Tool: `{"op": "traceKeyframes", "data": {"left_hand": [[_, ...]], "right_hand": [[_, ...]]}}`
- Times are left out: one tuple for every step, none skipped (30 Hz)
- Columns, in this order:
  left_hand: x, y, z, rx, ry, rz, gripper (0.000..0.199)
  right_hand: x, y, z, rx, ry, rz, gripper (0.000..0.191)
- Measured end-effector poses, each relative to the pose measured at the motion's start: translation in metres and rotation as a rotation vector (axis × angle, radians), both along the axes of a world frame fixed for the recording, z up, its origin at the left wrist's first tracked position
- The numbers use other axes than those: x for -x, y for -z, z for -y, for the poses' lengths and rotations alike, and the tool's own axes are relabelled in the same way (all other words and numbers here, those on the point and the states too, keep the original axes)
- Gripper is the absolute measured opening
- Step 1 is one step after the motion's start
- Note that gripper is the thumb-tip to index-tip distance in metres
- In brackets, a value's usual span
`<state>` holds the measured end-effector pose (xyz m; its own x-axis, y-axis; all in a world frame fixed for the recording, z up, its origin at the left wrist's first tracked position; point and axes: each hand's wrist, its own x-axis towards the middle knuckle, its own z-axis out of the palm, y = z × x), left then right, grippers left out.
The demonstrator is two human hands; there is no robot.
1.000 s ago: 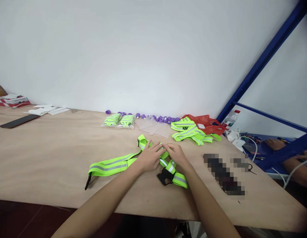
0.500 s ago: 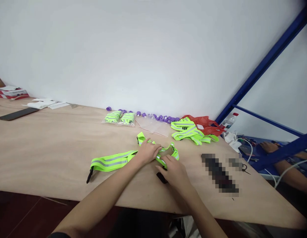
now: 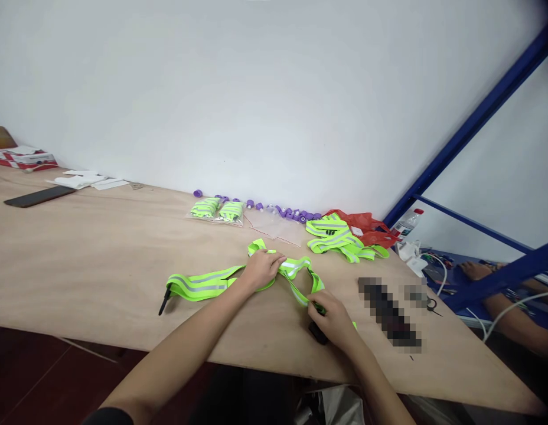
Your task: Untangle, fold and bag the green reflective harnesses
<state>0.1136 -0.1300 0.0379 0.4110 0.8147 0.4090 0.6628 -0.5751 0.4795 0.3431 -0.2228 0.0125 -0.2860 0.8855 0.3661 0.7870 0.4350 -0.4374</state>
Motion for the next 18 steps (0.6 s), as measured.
{"op": "traceKeyframes", "data": {"left_hand": [[-0.001,-0.001,0.001,0.006,-0.001,0.0,0.034],[-0.002,-0.001,0.002,0.011,-0.004,0.001,0.035],[-0.002,-0.001,0.002,0.017,-0.01,0.001,0.035],[-0.002,-0.001,0.002,0.025,-0.018,0.002,0.035],[-0.002,0.0,0.0,0.033,-0.027,0.002,0.034],[0.0,0.001,-0.001,0.041,-0.038,0.001,0.034],[0.001,0.002,-0.004,0.048,-0.05,0.001,0.033],[0.003,0.004,-0.006,0.055,-0.06,0.0,0.033],[0.005,0.005,-0.008,0.059,-0.07,0.0,0.033],[0.006,0.006,-0.01,0.061,-0.076,-0.001,0.033],[0.008,0.007,-0.012,0.06,-0.077,-0.004,0.034],[0.009,0.008,-0.013,0.057,-0.071,-0.008,0.034],[0.009,0.009,-0.013,0.051,-0.058,-0.014,0.034],[0.009,0.009,-0.013,0.043,-0.039,-0.021,0.033],[0.009,0.01,-0.013,0.033,-0.015,-0.028,0.03],[0.008,0.011,-0.012,0.022,0.01,-0.032,0.027],[0.006,0.013,-0.011,0.011,0.035,-0.035,0.024],[0.005,0.014,-0.01,0.002,0.055,-0.036,0.023]], "right_hand": [[-0.002,-0.001,0.002,0.032,0.001,-0.051,0.02],[-0.003,-0.003,0.004,0.059,0.003,-0.091,0.02],[-0.005,-0.004,0.006,0.083,0.004,-0.123,0.019],[-0.005,-0.006,0.007,0.102,0.003,-0.149,0.019],[-0.006,-0.008,0.008,0.119,0.001,-0.175,0.018],[-0.007,-0.009,0.009,0.134,-0.002,-0.204,0.018],[-0.009,-0.01,0.01,0.151,-0.005,-0.239,0.016],[-0.011,-0.011,0.01,0.169,-0.005,-0.282,0.015],[-0.014,-0.011,0.011,0.186,-0.001,-0.333,0.015],[-0.018,-0.011,0.011,0.203,0.004,-0.391,0.015],[-0.021,-0.011,0.011,0.217,0.015,-0.452,0.016],[-0.025,-0.011,0.011,0.226,0.035,-0.513,0.018],[-0.029,-0.011,0.011,0.229,0.063,-0.567,0.02],[-0.032,-0.011,0.01,0.228,0.094,-0.608,0.021],[-0.034,-0.011,0.009,0.225,0.122,-0.632,0.021],[-0.035,-0.01,0.009,0.215,0.147,-0.636,0.021],[-0.035,-0.01,0.008,0.199,0.164,-0.618,0.021],[-0.033,-0.009,0.008,0.181,0.166,-0.581,0.021]]}}
